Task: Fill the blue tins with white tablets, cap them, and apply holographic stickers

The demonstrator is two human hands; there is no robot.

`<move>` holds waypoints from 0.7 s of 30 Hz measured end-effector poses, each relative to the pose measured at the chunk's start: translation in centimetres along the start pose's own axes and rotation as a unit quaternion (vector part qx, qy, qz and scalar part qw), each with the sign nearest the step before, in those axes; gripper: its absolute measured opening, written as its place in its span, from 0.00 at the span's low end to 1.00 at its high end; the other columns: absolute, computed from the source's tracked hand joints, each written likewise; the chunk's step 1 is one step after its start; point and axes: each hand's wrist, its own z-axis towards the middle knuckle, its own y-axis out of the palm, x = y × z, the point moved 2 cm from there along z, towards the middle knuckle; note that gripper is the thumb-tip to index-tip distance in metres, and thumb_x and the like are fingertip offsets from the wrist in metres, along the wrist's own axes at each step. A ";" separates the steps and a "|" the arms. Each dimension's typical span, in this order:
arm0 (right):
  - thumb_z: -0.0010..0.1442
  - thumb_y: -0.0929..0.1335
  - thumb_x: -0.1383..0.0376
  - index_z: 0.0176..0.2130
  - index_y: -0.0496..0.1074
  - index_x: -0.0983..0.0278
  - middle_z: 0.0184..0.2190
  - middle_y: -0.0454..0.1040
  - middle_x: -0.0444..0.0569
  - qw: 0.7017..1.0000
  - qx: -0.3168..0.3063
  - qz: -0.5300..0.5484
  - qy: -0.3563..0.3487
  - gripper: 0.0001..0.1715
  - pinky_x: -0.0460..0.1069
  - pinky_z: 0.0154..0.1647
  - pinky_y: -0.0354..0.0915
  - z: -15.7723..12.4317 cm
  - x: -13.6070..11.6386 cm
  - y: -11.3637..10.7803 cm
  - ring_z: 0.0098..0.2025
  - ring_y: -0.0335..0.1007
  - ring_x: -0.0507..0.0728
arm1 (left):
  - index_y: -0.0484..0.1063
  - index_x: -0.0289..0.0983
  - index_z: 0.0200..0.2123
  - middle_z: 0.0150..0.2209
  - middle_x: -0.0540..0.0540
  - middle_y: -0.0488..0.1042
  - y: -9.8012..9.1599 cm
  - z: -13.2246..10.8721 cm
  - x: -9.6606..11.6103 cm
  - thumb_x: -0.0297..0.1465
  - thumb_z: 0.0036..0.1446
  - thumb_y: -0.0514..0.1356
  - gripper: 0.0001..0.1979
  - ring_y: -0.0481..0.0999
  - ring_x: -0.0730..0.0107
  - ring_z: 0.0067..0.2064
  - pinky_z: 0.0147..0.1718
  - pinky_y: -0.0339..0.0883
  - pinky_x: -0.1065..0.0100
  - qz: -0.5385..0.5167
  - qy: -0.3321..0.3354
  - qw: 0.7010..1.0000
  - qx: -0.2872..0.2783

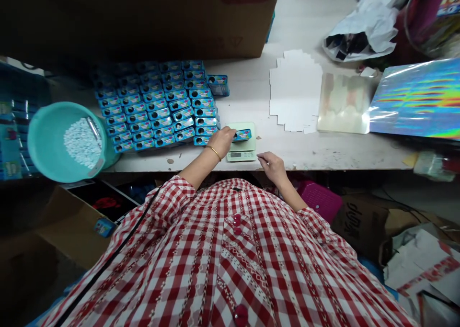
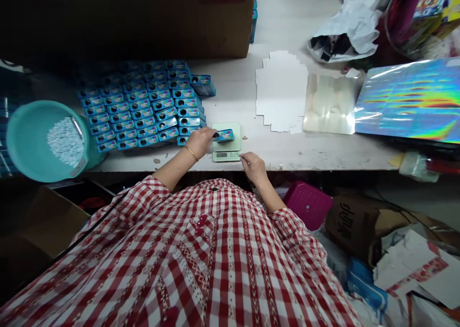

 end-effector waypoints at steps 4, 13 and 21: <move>0.61 0.62 0.65 0.39 0.74 0.63 0.37 0.77 0.51 1.000 -0.002 -0.002 0.003 0.12 0.52 0.42 0.67 -0.3 0.2 -0.1 0.40 0.72 0.57 | 0.73 0.36 0.37 0.37 0.40 0.71 0.1 0.3 -0.1 0.23 0.53 0.55 0.10 0.71 0.57 0.44 0.43 0.61 0.63 -0.007 -0.002 1.000 0.016; 0.61 0.62 0.64 0.39 0.74 0.62 0.37 0.76 0.51 1.000 0.000 -0.002 0.016 0.12 0.53 0.43 0.67 -0.7 0.8 -0.2 0.40 0.72 0.57 | 0.76 0.36 0.30 0.28 0.47 0.72 -2.3 -2.6 -3.2 0.26 0.48 0.59 0.06 0.72 0.70 0.31 0.33 0.64 0.70 -0.323 -0.102 0.921 0.192; 0.58 0.65 0.59 0.54 0.65 0.62 0.51 0.66 0.57 0.999 0.051 0.002 0.011 0.24 0.55 0.41 0.69 1.4 1.7 -1.6 0.50 0.64 0.61 | 0.72 0.34 0.31 0.22 0.52 0.68 -2.0 -6.0 -7.2 0.27 0.48 0.59 0.05 0.63 0.82 0.21 0.18 0.53 0.78 -0.538 -0.242 0.763 0.263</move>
